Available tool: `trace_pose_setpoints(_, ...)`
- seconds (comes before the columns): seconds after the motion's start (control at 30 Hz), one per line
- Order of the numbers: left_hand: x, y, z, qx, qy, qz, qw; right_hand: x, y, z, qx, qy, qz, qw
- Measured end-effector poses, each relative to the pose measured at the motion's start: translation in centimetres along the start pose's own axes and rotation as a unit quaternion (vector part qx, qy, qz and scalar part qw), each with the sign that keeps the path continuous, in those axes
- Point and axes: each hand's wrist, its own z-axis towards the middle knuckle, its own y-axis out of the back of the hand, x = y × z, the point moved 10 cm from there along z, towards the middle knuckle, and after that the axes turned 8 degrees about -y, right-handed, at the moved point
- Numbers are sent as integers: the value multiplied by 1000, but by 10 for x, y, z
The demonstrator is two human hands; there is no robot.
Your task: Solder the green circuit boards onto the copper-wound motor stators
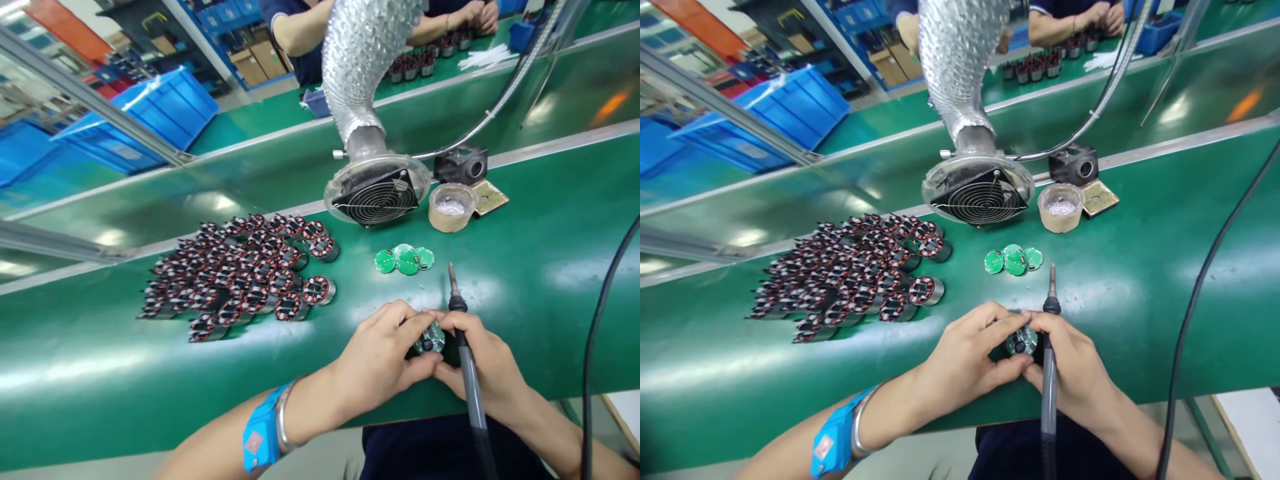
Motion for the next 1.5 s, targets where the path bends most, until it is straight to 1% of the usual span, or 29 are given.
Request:
trace_pose_setpoints(0.2,-2,1,0,27,-12,5,1000,-5,-4,-6,7,-7,7,1000)
trace_pose_setpoints(0.47,-8,2,-1,32,-26,37,998,-3,-4,-7,9,12,19,1000)
trace_pose_setpoints(0.6,-11,5,2,33,-34,52,998,-3,-5,-7,14,8,28,999)
trace_pose_setpoints(0.73,-8,2,-1,34,-35,55,997,-4,-8,-8,23,5,38,999)
trace_pose_setpoints(0.83,-10,2,-4,6,-54,74,996,-1,-7,-8,10,12,27,999)
trace_pose_setpoints(0.93,-14,2,-4,-10,-80,100,992,7,-6,-9,0,43,2,999)
trace_pose_setpoints(1.03,-12,0,-4,-15,-70,82,994,13,-5,-11,-17,68,-34,997)
trace_pose_setpoints(1.13,-9,4,-9,-73,-59,50,994,15,-6,-17,-45,93,-83,991)
trace_pose_setpoints(1.2,-11,5,-14,-119,-67,50,989,14,-10,-21,-51,106,-105,988)
trace_pose_setpoints(1.27,-13,4,-18,-150,-82,48,984,12,-13,-24,-48,109,-111,987)
trace_pose_setpoints(1.33,-13,0,-20,-157,-95,28,983,11,-13,-24,-47,105,-105,988)
trace_pose_setpoints(1.37,-10,-2,-20,-151,-91,14,984,11,-12,-23,-50,102,-99,989)
trace_pose_setpoints(1.43,-1,-5,-20,-132,-67,-16,989,13,-8,-21,-59,100,-89,989)
trace_pose_setpoints(1.5,12,-4,-21,-115,-30,-65,991,13,-3,-18,-67,89,-78,991)
